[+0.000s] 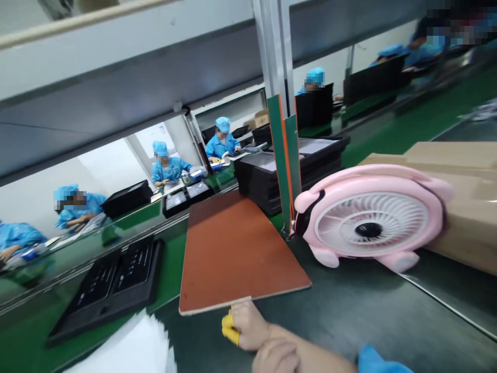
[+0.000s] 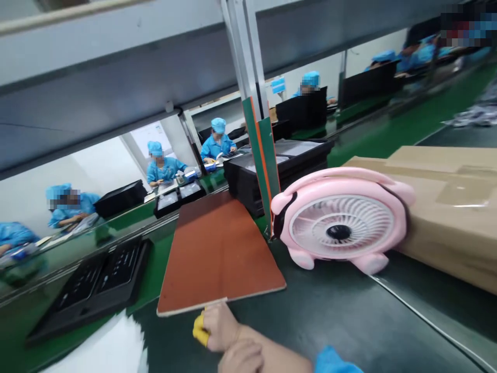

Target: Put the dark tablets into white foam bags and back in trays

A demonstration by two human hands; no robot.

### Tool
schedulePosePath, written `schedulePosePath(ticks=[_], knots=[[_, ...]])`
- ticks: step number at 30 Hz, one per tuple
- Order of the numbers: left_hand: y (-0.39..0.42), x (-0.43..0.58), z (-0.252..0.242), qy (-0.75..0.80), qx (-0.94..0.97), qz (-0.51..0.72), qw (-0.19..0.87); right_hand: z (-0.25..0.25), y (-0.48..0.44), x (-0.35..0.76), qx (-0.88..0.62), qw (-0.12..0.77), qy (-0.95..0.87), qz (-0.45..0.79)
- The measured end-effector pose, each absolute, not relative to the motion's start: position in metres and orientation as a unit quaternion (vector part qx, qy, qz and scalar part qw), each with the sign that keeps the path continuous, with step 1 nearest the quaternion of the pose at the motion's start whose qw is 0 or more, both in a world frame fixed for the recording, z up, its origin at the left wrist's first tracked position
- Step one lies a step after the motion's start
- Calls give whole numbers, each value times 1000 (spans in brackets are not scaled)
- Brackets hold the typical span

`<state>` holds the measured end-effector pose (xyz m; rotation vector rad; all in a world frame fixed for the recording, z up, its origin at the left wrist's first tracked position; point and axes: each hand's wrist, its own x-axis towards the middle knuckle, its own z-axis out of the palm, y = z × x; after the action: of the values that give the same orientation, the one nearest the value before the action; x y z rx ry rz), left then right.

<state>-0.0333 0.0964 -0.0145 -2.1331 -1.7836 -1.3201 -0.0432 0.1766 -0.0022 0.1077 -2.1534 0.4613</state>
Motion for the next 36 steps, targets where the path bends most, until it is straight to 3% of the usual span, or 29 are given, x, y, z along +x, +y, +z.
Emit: schedulePosePath(ticks=[6, 11, 17, 25, 36], knots=[[60, -30, 7, -551, -703, -439, 97, -2, 187, -15, -88, 476, -861, 155], [53, -63, 7, -732, -456, -500, 78, -2, 216, 32, -301, 523, -781, 162], [65, -132, 23, -871, -206, -434, 106, -7, 248, 56, -455, 539, -683, 188], [88, -185, 39, -923, -135, -357, 49, -24, 276, 43, -462, 533, -656, 268], [99, -196, 25, -951, -133, -268, 77, -33, 280, 36, -449, 505, -654, 341]])
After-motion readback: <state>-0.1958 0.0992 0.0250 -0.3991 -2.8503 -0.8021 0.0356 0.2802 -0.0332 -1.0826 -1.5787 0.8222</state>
